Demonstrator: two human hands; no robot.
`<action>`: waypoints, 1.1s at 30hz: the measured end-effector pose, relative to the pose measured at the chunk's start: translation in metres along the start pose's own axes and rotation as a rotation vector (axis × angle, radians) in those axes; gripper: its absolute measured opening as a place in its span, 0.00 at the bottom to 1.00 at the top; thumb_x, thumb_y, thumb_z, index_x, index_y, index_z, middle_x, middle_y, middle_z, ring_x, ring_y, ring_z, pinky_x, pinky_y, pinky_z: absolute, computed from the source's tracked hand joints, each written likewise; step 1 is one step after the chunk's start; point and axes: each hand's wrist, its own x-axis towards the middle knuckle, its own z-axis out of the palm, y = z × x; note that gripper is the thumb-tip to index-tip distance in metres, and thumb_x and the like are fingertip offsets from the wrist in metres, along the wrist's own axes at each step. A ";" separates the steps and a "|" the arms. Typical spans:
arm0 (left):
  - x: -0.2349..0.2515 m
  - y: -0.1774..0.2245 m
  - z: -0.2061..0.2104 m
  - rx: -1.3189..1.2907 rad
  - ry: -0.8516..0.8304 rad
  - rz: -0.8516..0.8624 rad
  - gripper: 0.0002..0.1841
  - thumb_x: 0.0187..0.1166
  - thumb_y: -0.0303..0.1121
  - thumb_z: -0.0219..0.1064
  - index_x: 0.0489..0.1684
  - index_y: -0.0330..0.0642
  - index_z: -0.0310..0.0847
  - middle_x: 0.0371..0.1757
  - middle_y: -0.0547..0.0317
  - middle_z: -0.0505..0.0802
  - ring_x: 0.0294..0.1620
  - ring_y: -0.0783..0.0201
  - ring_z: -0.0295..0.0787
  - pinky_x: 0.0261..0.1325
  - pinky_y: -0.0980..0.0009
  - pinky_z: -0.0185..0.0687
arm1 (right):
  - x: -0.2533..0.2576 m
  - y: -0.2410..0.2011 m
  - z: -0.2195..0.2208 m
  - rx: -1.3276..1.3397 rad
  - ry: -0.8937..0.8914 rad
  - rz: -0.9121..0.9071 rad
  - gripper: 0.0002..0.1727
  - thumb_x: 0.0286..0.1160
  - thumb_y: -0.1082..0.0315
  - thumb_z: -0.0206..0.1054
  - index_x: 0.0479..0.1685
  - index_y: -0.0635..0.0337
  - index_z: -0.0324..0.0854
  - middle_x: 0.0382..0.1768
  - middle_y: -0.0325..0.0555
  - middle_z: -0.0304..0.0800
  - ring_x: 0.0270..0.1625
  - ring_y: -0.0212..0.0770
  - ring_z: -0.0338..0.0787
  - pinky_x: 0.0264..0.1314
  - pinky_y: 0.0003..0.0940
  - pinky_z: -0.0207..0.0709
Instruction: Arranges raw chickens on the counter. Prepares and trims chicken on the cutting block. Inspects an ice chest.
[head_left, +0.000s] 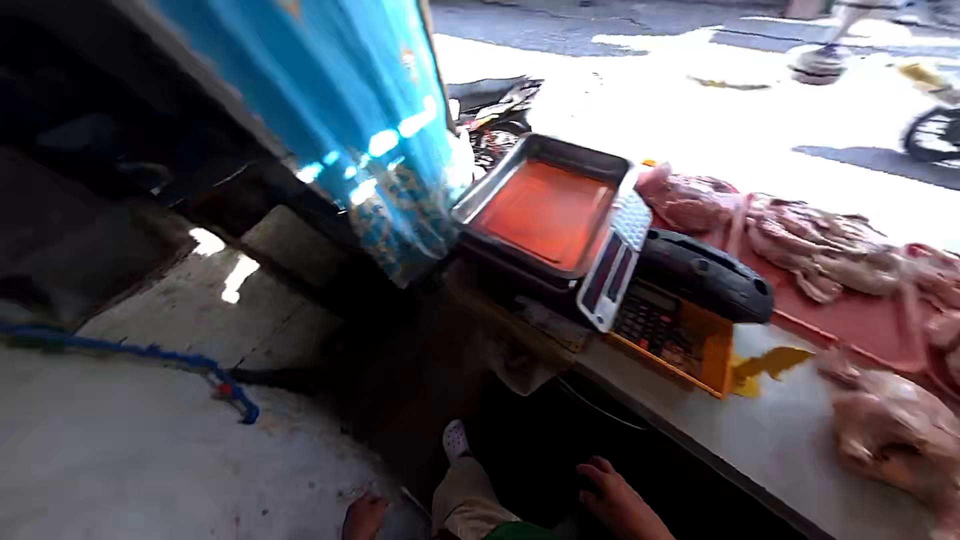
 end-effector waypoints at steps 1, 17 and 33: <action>0.017 -0.010 -0.002 -0.074 0.012 -0.032 0.23 0.87 0.44 0.63 0.59 0.28 0.87 0.60 0.29 0.91 0.66 0.32 0.86 0.72 0.35 0.75 | 0.016 -0.023 0.000 -0.046 -0.027 -0.043 0.28 0.82 0.58 0.68 0.79 0.56 0.78 0.87 0.64 0.63 0.84 0.65 0.72 0.82 0.61 0.69; 0.221 0.049 -0.212 -0.465 0.103 -0.121 0.30 0.85 0.44 0.65 0.80 0.33 0.71 0.81 0.33 0.76 0.83 0.41 0.72 0.84 0.48 0.69 | 0.288 -0.390 0.026 -0.035 -0.088 -0.363 0.24 0.82 0.68 0.65 0.77 0.64 0.77 0.81 0.67 0.70 0.66 0.56 0.87 0.65 0.47 0.85; 0.415 0.150 -0.365 -0.760 0.341 -0.013 0.26 0.82 0.35 0.66 0.76 0.29 0.74 0.78 0.33 0.79 0.73 0.47 0.83 0.71 0.56 0.83 | 0.634 -0.694 0.011 -0.375 -0.412 -0.232 0.22 0.90 0.67 0.57 0.78 0.68 0.75 0.76 0.66 0.78 0.77 0.59 0.82 0.82 0.53 0.73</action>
